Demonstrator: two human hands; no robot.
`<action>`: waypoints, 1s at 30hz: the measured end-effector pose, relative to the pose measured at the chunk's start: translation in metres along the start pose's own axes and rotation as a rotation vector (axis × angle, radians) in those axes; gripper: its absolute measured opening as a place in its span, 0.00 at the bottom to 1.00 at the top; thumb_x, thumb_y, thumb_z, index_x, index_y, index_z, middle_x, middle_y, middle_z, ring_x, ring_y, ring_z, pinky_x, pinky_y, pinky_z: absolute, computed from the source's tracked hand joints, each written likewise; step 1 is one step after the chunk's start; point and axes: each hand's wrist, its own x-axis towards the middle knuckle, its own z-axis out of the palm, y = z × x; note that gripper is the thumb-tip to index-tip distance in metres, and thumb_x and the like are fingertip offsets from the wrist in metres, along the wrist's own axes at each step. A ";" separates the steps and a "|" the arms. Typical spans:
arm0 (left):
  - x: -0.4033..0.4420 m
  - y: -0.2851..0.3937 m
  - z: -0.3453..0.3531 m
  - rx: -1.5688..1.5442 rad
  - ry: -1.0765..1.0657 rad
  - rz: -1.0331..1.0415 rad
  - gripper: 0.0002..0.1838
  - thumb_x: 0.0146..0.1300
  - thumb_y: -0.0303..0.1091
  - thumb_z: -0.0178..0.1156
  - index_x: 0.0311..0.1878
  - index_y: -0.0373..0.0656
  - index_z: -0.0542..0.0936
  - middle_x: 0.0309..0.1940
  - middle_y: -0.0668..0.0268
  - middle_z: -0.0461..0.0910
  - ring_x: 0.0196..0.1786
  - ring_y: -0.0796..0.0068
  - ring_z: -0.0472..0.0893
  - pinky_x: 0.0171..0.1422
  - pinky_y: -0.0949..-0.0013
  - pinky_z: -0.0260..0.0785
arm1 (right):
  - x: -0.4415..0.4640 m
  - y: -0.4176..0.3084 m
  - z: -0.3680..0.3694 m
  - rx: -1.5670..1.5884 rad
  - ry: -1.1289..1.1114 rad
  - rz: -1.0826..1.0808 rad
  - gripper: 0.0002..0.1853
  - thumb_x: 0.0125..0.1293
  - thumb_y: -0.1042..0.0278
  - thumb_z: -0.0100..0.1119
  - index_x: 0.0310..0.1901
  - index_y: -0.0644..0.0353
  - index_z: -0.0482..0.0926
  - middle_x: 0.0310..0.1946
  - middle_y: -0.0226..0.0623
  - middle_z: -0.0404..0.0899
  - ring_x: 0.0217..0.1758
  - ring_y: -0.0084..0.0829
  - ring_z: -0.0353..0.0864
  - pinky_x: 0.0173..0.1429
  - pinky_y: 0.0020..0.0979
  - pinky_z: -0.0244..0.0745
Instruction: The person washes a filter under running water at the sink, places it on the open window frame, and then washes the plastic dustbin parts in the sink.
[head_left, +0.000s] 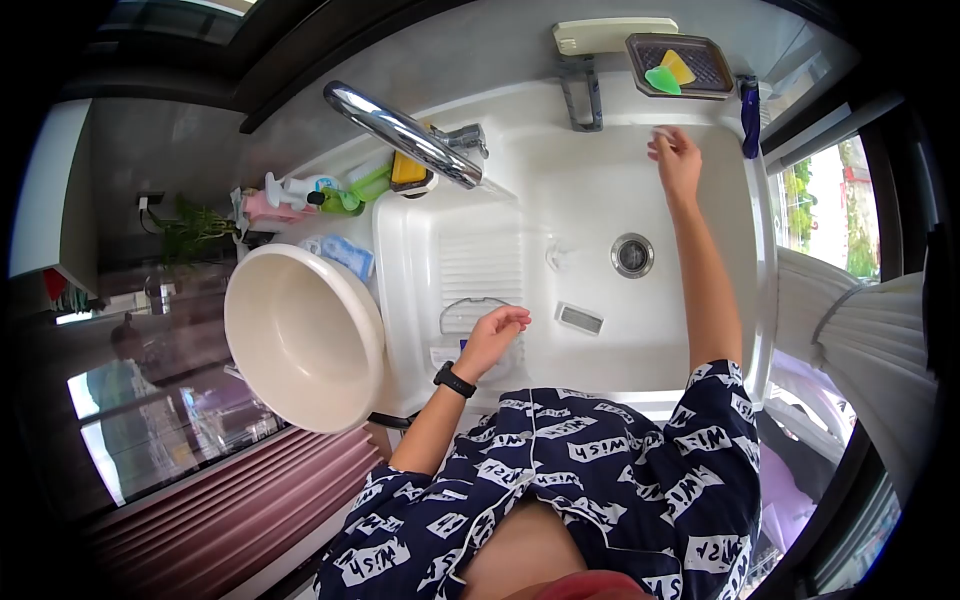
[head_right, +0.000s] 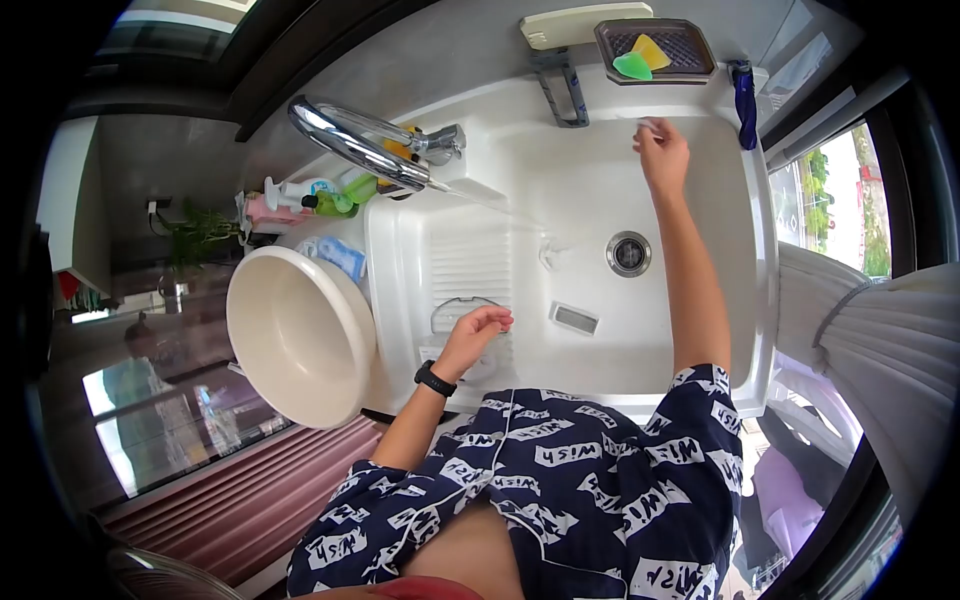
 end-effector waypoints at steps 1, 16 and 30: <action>0.000 -0.004 0.001 -0.020 0.004 -0.002 0.14 0.72 0.22 0.52 0.57 0.34 0.79 0.50 0.60 0.83 0.55 0.72 0.81 0.63 0.69 0.73 | -0.012 -0.006 0.004 -0.194 -0.085 -0.106 0.12 0.64 0.69 0.65 0.46 0.63 0.86 0.38 0.46 0.87 0.35 0.32 0.88 0.46 0.31 0.82; -0.017 0.009 -0.003 0.102 0.037 0.047 0.14 0.71 0.22 0.52 0.57 0.35 0.79 0.51 0.61 0.84 0.57 0.73 0.82 0.64 0.70 0.72 | -0.122 -0.053 0.119 -0.818 -0.683 -0.574 0.08 0.65 0.69 0.59 0.42 0.56 0.85 0.36 0.41 0.85 0.36 0.47 0.85 0.44 0.43 0.81; -0.045 0.004 -0.002 0.074 0.094 0.225 0.14 0.69 0.25 0.53 0.55 0.37 0.81 0.48 0.61 0.85 0.53 0.71 0.83 0.61 0.68 0.73 | -0.219 -0.060 0.161 -0.483 -0.934 -0.677 0.10 0.61 0.79 0.63 0.43 0.59 0.86 0.36 0.45 0.85 0.37 0.47 0.84 0.45 0.41 0.80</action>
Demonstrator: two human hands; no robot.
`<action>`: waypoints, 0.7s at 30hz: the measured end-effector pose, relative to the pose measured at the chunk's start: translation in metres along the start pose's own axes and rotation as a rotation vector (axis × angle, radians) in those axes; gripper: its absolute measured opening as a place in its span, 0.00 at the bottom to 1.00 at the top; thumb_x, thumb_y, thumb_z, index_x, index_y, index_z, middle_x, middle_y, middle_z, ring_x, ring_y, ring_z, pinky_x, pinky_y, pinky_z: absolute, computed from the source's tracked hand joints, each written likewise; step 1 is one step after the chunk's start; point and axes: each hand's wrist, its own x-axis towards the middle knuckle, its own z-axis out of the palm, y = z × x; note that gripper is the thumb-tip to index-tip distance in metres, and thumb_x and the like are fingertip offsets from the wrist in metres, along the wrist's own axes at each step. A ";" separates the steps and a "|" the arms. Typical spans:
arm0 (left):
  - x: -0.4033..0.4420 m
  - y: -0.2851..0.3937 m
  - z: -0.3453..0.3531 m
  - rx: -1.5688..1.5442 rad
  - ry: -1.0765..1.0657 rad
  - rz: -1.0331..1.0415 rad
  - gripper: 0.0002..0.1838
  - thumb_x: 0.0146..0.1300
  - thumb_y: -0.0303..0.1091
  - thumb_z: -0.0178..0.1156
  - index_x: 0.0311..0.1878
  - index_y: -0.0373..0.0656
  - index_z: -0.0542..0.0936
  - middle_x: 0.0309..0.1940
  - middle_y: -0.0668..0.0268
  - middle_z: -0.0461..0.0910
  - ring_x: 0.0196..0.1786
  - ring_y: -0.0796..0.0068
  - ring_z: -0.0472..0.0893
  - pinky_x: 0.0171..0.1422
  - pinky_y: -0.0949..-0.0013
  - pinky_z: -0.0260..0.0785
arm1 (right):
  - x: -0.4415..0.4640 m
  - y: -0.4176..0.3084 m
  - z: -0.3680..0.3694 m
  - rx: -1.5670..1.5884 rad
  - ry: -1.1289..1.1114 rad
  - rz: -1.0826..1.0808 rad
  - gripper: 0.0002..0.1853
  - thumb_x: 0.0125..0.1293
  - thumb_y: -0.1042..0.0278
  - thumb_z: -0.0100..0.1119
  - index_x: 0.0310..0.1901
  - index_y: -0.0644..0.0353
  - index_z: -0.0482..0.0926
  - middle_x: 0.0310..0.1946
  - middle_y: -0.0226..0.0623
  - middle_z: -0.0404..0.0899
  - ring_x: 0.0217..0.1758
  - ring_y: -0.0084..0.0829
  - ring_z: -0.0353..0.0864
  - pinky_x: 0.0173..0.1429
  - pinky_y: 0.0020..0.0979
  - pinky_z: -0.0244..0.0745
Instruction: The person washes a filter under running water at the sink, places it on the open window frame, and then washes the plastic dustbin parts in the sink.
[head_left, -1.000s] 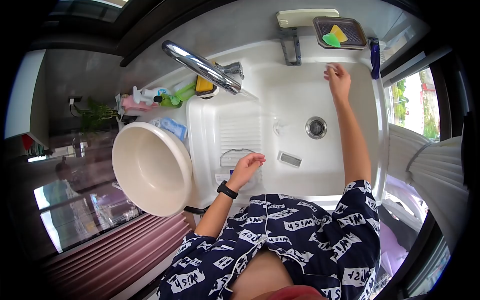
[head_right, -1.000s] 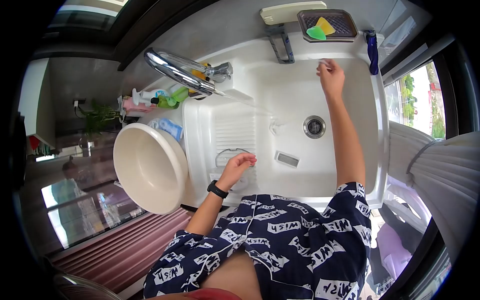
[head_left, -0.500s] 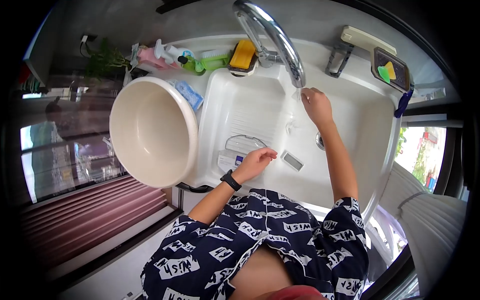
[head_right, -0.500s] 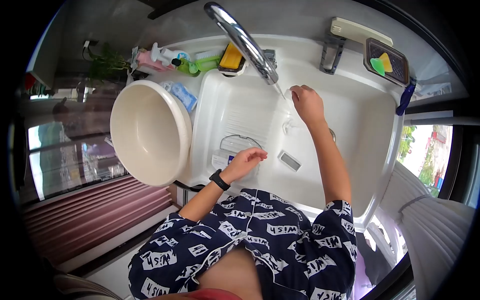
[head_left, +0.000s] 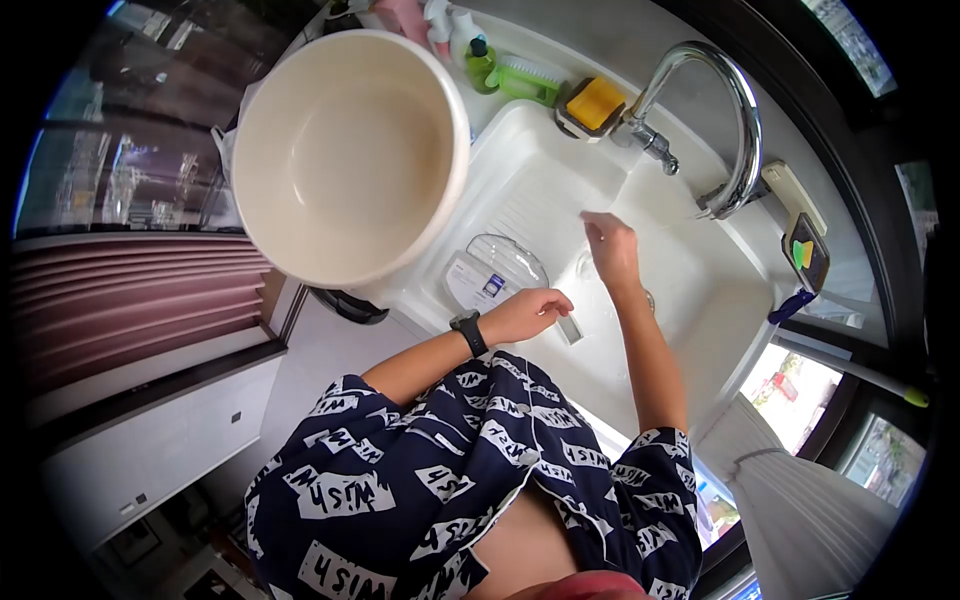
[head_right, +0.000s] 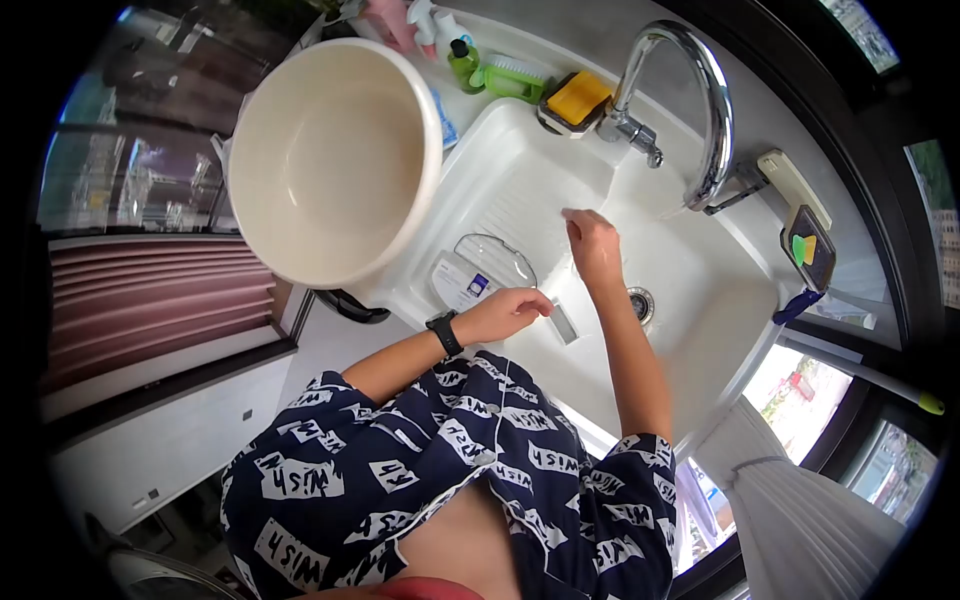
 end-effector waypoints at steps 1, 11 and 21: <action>-0.005 -0.001 0.001 0.022 -0.004 0.003 0.14 0.69 0.25 0.53 0.54 0.37 0.81 0.47 0.61 0.86 0.52 0.71 0.84 0.61 0.68 0.73 | -0.011 0.001 0.013 -0.059 -0.135 0.063 0.09 0.60 0.80 0.64 0.41 0.60 0.87 0.37 0.45 0.85 0.35 0.45 0.85 0.43 0.38 0.81; -0.051 -0.014 -0.019 0.070 0.159 0.102 0.13 0.67 0.25 0.55 0.52 0.38 0.81 0.45 0.60 0.86 0.50 0.67 0.85 0.57 0.67 0.75 | -0.014 -0.024 0.063 0.204 -0.092 0.417 0.12 0.65 0.75 0.59 0.47 0.63 0.86 0.35 0.46 0.86 0.34 0.33 0.88 0.41 0.31 0.80; -0.072 -0.028 -0.031 0.004 0.261 0.088 0.14 0.68 0.22 0.54 0.54 0.36 0.81 0.48 0.59 0.85 0.53 0.69 0.84 0.61 0.67 0.74 | 0.013 -0.005 0.075 0.010 -0.046 0.440 0.28 0.66 0.69 0.62 0.67 0.64 0.71 0.50 0.52 0.85 0.45 0.43 0.89 0.50 0.38 0.82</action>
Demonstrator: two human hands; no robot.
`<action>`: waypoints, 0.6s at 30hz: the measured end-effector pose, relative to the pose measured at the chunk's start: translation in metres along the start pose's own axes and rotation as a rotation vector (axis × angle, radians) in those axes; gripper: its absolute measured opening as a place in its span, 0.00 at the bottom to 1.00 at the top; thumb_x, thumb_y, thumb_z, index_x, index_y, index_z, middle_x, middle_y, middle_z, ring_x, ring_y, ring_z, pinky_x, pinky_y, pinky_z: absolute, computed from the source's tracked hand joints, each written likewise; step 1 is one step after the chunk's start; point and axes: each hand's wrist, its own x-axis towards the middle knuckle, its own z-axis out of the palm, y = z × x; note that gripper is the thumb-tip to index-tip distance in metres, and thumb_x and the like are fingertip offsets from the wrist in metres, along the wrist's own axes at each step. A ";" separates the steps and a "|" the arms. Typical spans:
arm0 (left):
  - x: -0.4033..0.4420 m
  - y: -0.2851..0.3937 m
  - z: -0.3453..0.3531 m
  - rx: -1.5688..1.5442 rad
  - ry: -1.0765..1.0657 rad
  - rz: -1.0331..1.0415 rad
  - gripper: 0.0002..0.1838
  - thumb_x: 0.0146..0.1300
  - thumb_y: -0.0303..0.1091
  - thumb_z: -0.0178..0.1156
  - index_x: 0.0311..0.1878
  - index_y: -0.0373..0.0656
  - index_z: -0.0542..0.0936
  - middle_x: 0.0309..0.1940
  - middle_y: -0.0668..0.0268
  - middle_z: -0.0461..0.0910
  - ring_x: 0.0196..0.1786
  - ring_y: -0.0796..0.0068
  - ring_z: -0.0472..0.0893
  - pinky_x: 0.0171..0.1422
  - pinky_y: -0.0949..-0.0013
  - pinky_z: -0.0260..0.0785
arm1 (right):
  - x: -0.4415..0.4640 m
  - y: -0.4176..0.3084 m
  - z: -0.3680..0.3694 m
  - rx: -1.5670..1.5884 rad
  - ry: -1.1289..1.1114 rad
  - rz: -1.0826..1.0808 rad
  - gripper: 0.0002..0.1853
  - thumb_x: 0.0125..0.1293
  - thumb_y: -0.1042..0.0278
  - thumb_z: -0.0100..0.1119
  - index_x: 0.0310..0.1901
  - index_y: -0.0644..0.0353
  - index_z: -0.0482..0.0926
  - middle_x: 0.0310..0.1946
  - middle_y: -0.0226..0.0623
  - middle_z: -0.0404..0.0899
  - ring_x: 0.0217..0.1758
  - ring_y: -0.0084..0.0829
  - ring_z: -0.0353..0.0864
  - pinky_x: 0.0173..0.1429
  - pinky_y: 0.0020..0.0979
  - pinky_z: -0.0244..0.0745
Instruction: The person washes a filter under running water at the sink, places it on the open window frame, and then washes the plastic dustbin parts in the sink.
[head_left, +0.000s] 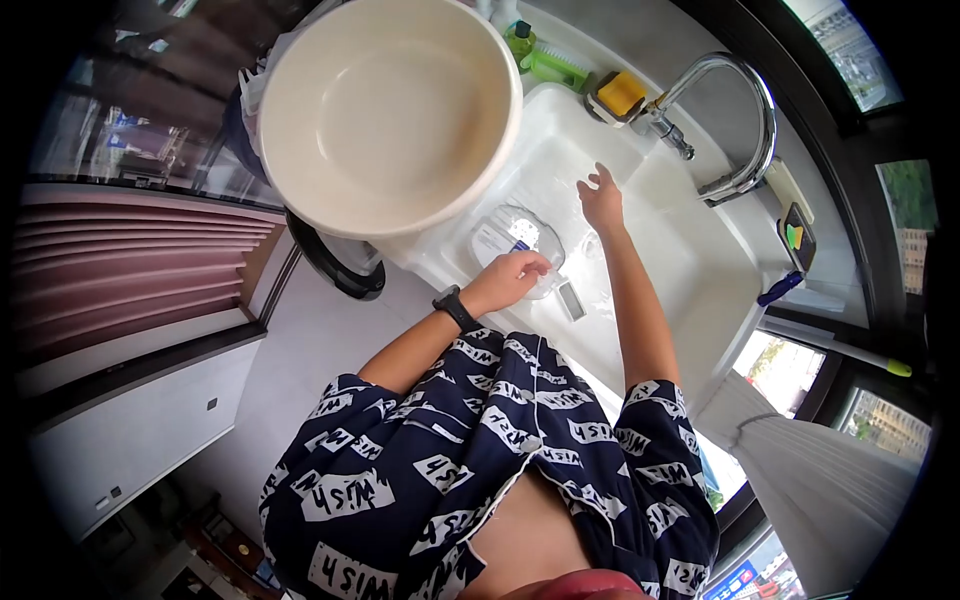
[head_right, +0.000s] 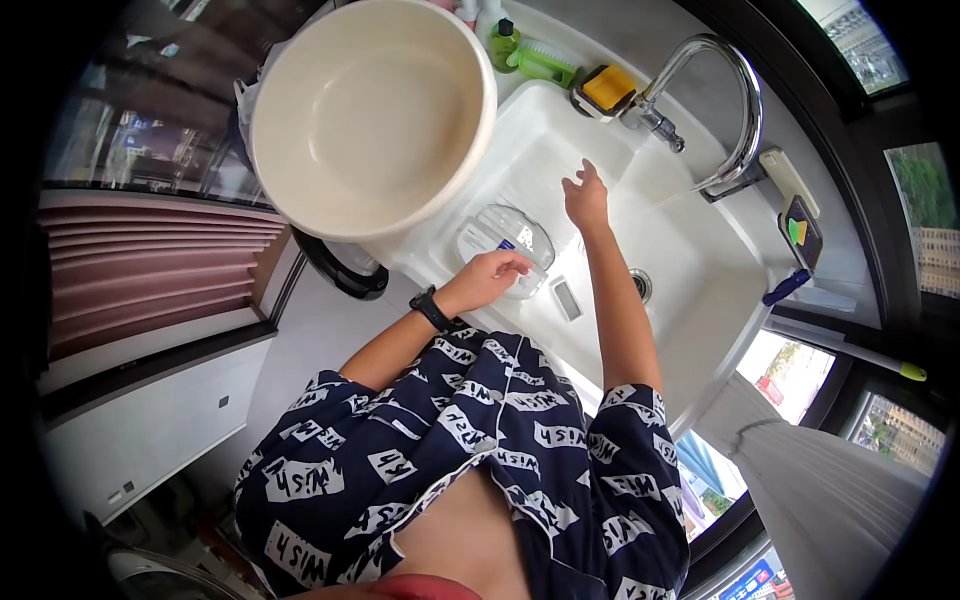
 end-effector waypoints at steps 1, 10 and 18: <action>-0.001 -0.001 -0.001 -0.002 0.003 -0.002 0.13 0.68 0.22 0.53 0.53 0.36 0.81 0.48 0.59 0.85 0.53 0.70 0.84 0.61 0.67 0.74 | 0.000 0.019 -0.007 -0.082 -0.065 -0.019 0.23 0.65 0.70 0.61 0.62 0.64 0.76 0.50 0.52 0.85 0.47 0.46 0.88 0.54 0.40 0.82; -0.006 0.000 0.000 -0.004 -0.059 -0.057 0.13 0.70 0.22 0.52 0.54 0.34 0.80 0.48 0.60 0.85 0.54 0.73 0.83 0.61 0.70 0.73 | -0.135 0.233 -0.006 -0.421 -0.311 0.231 0.17 0.57 0.67 0.65 0.48 0.62 0.83 0.40 0.48 0.87 0.47 0.45 0.87 0.56 0.41 0.80; -0.006 0.023 0.000 0.014 -0.072 -0.195 0.13 0.72 0.24 0.52 0.55 0.34 0.80 0.49 0.61 0.85 0.54 0.73 0.82 0.62 0.70 0.72 | -0.194 0.201 0.027 -0.570 -0.484 0.345 0.37 0.49 0.56 0.79 0.59 0.56 0.69 0.58 0.44 0.71 0.62 0.49 0.76 0.59 0.46 0.80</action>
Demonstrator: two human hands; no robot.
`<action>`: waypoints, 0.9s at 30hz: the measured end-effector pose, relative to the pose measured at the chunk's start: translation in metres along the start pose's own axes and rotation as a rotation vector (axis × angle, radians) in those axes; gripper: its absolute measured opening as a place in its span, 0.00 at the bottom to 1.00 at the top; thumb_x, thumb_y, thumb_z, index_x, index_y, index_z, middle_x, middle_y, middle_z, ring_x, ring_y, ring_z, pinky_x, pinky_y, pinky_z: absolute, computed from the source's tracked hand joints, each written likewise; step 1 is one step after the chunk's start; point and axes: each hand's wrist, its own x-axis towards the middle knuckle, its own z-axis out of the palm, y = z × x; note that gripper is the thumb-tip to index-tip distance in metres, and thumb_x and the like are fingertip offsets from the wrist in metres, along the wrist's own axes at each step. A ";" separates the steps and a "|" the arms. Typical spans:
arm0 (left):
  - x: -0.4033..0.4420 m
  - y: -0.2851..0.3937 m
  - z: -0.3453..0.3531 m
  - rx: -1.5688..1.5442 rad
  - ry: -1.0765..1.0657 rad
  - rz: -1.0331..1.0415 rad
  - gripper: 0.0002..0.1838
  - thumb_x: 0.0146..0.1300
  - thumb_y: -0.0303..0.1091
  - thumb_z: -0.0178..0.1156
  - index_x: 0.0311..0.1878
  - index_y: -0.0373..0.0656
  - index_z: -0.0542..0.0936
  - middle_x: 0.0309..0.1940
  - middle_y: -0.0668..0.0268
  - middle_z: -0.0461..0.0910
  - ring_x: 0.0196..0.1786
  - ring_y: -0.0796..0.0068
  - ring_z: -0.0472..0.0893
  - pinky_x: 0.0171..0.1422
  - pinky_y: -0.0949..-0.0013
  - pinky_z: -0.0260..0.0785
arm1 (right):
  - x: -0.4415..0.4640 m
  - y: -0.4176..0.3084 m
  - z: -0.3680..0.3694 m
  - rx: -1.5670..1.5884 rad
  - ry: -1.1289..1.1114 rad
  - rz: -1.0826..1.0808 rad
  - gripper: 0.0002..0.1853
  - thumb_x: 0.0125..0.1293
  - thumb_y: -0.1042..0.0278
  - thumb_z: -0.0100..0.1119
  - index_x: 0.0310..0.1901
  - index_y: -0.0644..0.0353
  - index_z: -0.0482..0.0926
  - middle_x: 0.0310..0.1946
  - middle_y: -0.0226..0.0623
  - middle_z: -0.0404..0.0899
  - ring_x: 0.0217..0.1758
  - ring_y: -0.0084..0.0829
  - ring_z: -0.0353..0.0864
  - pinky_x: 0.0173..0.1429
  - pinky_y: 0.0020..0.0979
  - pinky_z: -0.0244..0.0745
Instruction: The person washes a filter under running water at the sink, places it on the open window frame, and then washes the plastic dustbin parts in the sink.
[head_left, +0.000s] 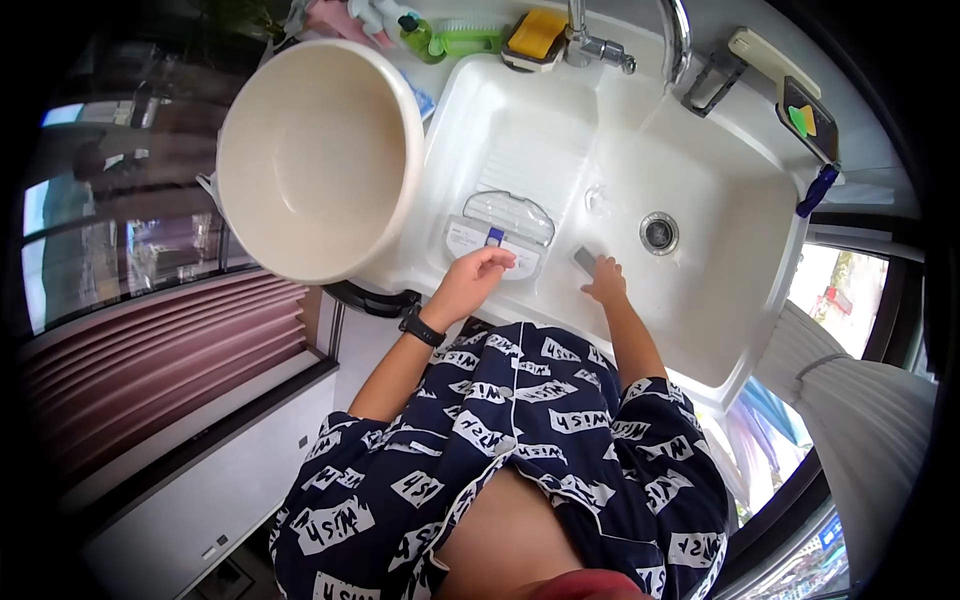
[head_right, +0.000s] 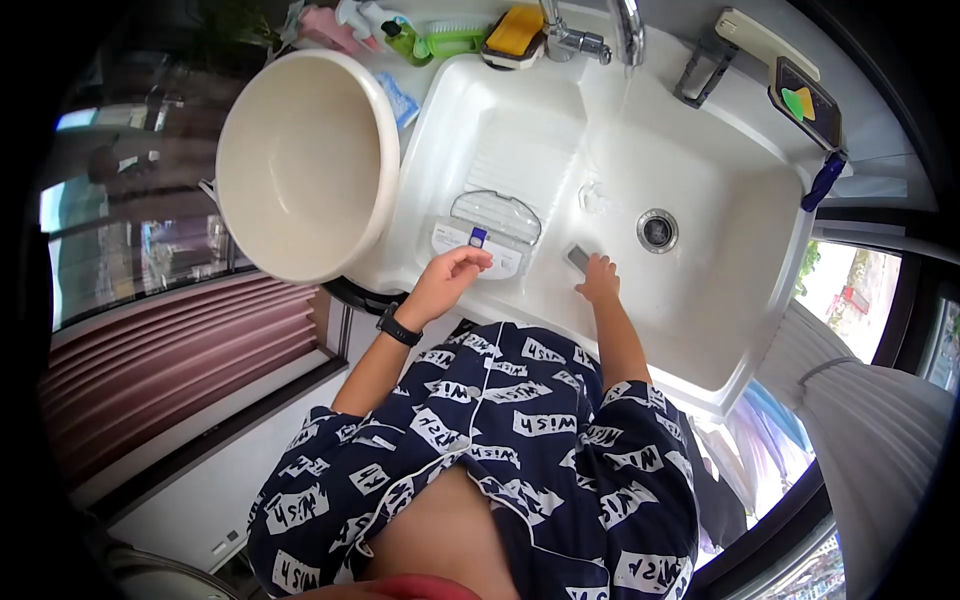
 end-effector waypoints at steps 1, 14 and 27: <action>0.000 0.002 0.000 0.028 -0.011 -0.024 0.13 0.72 0.24 0.52 0.55 0.35 0.80 0.50 0.61 0.85 0.55 0.73 0.82 0.63 0.70 0.72 | 0.000 -0.002 0.009 -0.043 0.046 0.007 0.36 0.50 0.56 0.78 0.58 0.57 0.69 0.57 0.44 0.72 0.61 0.48 0.76 0.59 0.46 0.80; 0.122 0.071 0.029 0.104 -0.063 0.194 0.12 0.70 0.24 0.55 0.53 0.36 0.80 0.49 0.64 0.83 0.52 0.73 0.81 0.60 0.70 0.72 | 0.045 -0.021 -0.182 0.547 0.673 -0.192 0.28 0.47 0.61 0.72 0.47 0.64 0.73 0.46 0.48 0.77 0.47 0.52 0.82 0.48 0.47 0.80; 0.256 0.131 0.091 0.121 -0.086 0.111 0.23 0.74 0.35 0.57 0.66 0.32 0.71 0.51 0.59 0.80 0.51 0.70 0.82 0.57 0.66 0.77 | 0.006 -0.030 -0.251 0.752 0.854 -0.239 0.27 0.47 0.67 0.73 0.50 0.63 0.76 0.45 0.50 0.76 0.46 0.52 0.81 0.51 0.46 0.80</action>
